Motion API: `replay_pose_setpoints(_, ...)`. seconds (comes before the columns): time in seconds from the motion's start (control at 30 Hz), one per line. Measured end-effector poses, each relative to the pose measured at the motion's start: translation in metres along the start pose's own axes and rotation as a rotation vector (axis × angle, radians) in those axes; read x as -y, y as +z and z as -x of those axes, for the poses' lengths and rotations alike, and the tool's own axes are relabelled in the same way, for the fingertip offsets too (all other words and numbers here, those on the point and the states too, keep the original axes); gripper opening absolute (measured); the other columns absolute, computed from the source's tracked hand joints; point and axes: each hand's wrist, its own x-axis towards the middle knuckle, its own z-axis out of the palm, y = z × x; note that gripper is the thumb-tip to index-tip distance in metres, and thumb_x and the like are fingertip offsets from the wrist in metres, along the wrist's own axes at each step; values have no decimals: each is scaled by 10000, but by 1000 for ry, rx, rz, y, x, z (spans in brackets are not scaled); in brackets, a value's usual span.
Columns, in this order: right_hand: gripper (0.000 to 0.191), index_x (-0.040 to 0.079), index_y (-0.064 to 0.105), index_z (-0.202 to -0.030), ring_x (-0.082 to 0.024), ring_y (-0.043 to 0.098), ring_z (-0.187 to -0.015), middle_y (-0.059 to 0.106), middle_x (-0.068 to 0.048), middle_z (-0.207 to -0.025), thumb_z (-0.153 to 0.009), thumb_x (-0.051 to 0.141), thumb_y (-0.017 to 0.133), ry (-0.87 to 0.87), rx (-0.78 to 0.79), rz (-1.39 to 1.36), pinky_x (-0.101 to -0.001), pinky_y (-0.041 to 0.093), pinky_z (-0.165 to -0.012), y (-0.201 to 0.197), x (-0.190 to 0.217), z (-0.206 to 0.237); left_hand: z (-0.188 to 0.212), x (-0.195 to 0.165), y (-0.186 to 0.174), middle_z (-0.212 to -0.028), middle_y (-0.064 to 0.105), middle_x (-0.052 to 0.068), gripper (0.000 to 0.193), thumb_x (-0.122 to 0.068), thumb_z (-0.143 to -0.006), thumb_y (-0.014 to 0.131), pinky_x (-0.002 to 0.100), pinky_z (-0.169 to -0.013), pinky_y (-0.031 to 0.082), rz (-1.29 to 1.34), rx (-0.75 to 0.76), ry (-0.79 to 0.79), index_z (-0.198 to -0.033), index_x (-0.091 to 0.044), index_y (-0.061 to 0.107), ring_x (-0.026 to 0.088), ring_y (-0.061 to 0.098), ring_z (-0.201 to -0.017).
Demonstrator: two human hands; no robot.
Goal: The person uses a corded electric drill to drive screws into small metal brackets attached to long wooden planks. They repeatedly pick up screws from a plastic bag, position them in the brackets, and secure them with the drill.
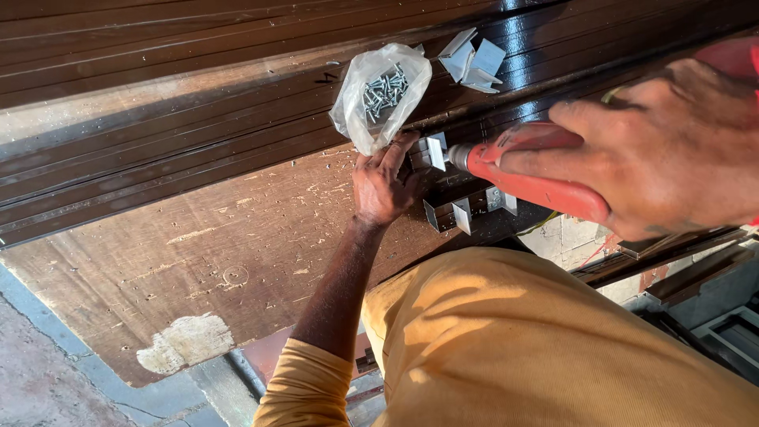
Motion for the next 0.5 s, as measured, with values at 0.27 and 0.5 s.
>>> replay_pose_setpoints(0.27, 1032, 477, 564, -1484, -261, 740, -620, 644, -62, -962, -510, 364, 887, -163, -212, 1, -434, 632, -458, 6, -4, -9, 1, -2, 1, -1294, 705, 157, 664, -232, -803, 882, 463, -932, 583, 20, -31, 17, -1389, -124, 589, 294, 703, -1104)
replay_pose_setpoints(0.5, 800, 399, 529, -1505, -200, 669, -474, 657, -89, -788, -743, 309, 754, -211, -329, 126, -374, 588, -396, 12, 1, -8, -2, 1, 8, -1257, 739, 124, 608, -287, -837, 888, 434, -956, 583, 21, -61, 17, -1362, -143, 618, 261, 739, -1097)
